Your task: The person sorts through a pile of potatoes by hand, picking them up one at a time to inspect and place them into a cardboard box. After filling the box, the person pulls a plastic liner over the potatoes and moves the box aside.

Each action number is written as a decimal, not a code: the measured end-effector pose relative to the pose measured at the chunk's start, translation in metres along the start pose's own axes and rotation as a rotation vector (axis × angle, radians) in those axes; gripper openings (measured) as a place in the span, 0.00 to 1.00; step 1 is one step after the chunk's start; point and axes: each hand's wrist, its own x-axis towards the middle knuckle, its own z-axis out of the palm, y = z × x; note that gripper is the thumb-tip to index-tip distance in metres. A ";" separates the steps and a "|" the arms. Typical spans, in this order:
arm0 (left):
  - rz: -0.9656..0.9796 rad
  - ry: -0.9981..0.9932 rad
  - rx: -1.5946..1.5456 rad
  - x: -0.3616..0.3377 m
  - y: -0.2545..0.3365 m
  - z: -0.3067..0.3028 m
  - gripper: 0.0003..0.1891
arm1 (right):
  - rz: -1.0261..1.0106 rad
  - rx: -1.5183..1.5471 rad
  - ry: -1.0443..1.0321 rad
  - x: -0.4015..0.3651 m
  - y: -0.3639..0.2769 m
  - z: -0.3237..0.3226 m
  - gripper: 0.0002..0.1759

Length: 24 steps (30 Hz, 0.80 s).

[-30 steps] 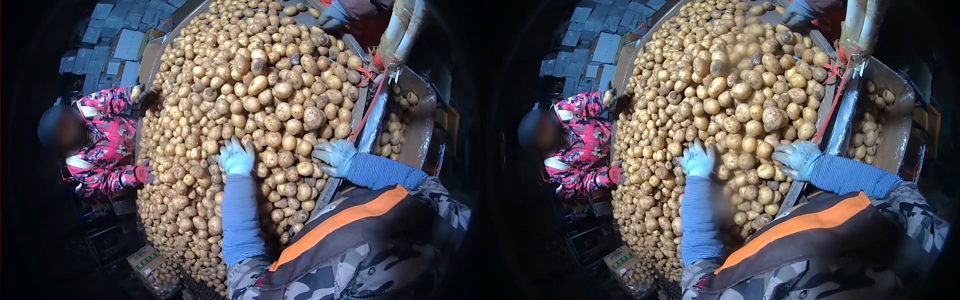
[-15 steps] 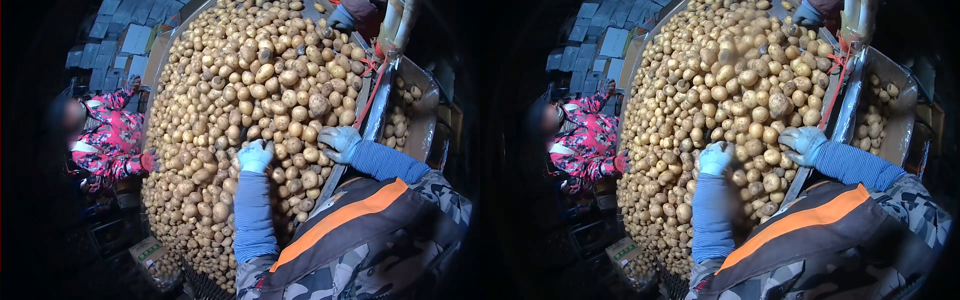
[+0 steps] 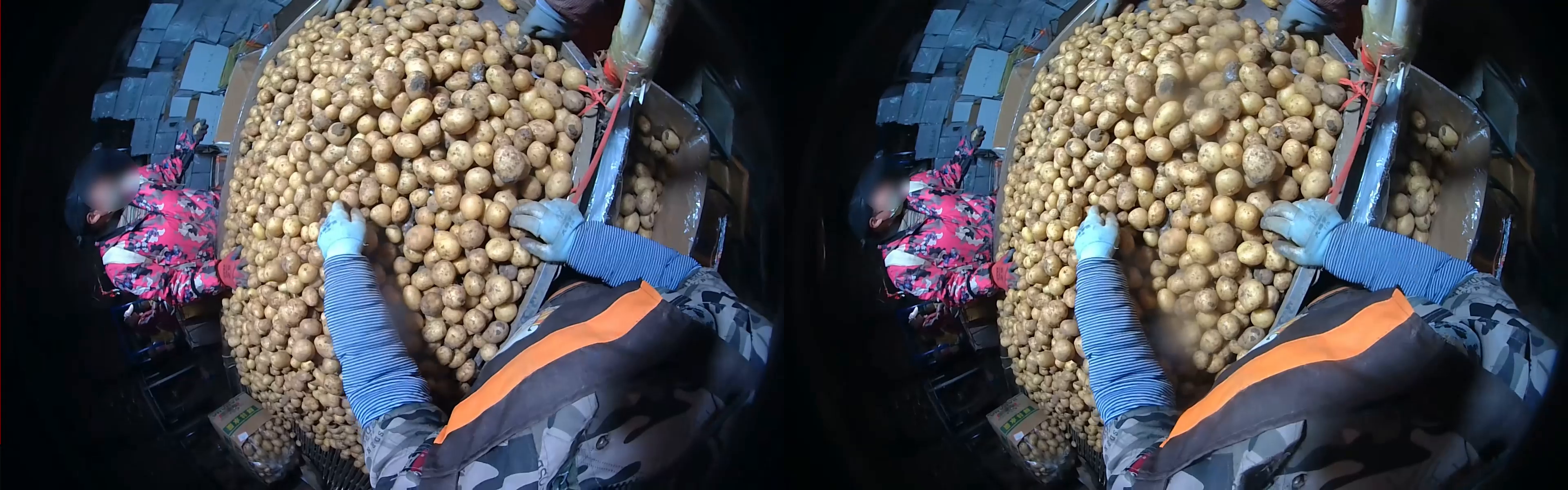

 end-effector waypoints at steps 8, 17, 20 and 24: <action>0.178 -0.029 0.066 -0.073 0.043 0.051 0.23 | 0.051 -0.009 -0.053 0.002 -0.007 -0.009 0.21; 0.239 0.447 -0.279 -0.267 0.038 0.054 0.29 | 0.008 -0.050 -0.103 0.002 -0.024 -0.021 0.26; 0.161 0.317 -0.353 -0.305 0.019 0.056 0.25 | -0.119 -0.145 -0.120 0.017 -0.044 -0.032 0.27; 0.085 0.308 -0.363 -0.330 0.012 0.039 0.22 | -0.439 -0.166 -0.059 0.059 -0.097 -0.032 0.29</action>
